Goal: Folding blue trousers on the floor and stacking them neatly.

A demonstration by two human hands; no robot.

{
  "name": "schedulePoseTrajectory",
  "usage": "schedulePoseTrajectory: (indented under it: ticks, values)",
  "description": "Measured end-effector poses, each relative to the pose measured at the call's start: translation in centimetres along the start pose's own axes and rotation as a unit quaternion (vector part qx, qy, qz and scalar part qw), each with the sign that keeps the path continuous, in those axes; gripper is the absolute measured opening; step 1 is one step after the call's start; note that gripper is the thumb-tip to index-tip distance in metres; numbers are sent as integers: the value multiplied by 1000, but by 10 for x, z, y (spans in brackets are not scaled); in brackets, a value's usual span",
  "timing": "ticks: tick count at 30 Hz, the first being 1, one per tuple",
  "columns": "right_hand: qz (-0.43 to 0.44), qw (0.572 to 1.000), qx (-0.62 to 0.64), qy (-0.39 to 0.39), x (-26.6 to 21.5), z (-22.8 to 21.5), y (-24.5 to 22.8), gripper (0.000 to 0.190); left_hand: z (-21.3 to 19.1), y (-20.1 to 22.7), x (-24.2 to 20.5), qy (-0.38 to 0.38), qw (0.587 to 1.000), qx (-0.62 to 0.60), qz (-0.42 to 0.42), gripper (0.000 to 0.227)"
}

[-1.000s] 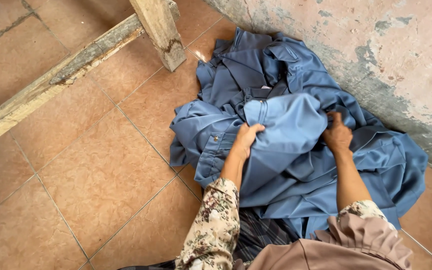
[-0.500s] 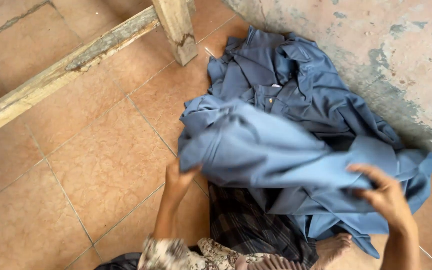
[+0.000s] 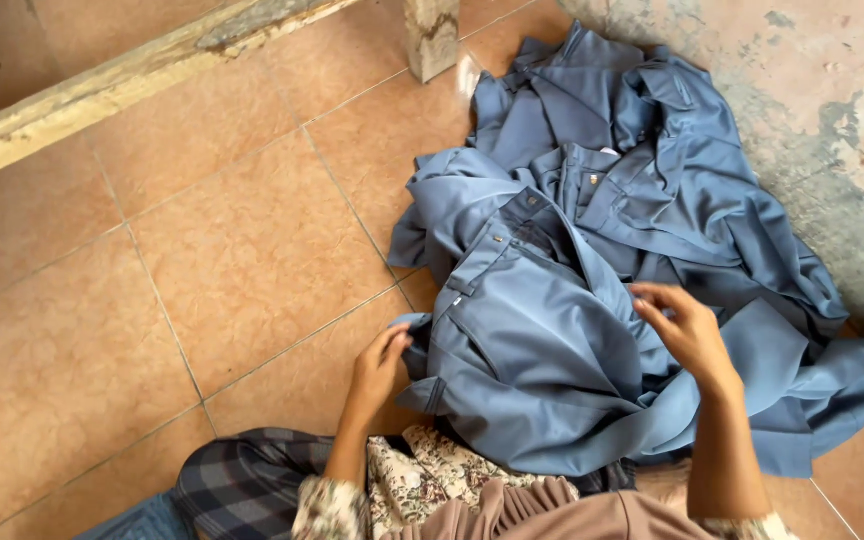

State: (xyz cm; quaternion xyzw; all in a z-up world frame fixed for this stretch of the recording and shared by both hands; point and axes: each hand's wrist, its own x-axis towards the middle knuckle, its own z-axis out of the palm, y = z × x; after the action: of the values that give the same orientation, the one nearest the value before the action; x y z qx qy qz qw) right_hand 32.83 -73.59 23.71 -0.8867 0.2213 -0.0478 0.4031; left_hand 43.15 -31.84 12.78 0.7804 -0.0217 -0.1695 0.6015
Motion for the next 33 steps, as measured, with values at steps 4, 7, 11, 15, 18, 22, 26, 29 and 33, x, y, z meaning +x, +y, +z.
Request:
schedulePoseTrajectory:
  ticks: [4, 7, 11, 15, 18, 22, 26, 29, 33]
  values:
    - [-87, 996, -7, 16, 62, 41, 6, 33, 39, 8, 49, -42, 998, 33, -31, 47]
    - [-51, 999, -8, 12, 110, 66, 22, 33, 64, -29, 84, -90, 994, 23, -60, 52]
    - [8, 999, -31, -33, 156, 90, 35, 35, 48, 28, 52, -74, 975, -205, -34, 52]
    - [31, 988, 62, -139, 140, 96, -29, 45, -17, 108, -37, -159, 974, -150, 60, 49]
    - [14, 983, 36, -179, 119, 103, -76, 50, -56, 78, -77, -215, 969, -125, -3, 51]
    - [-77, 984, -53, -153, 121, 132, -71, 60, -66, 19, -106, -216, 971, -19, -100, 64]
    - [-58, 986, -101, -122, 135, 151, -47, 66, -50, 0, -115, -174, 961, 118, -178, 52]
    - [-35, 986, -118, -114, 137, 158, -36, 62, -45, 10, -106, -145, 975, 78, -150, 51]
    - [-59, 985, -143, -73, 128, 165, -36, 47, -41, 32, -89, -114, 989, 7, -89, 35]
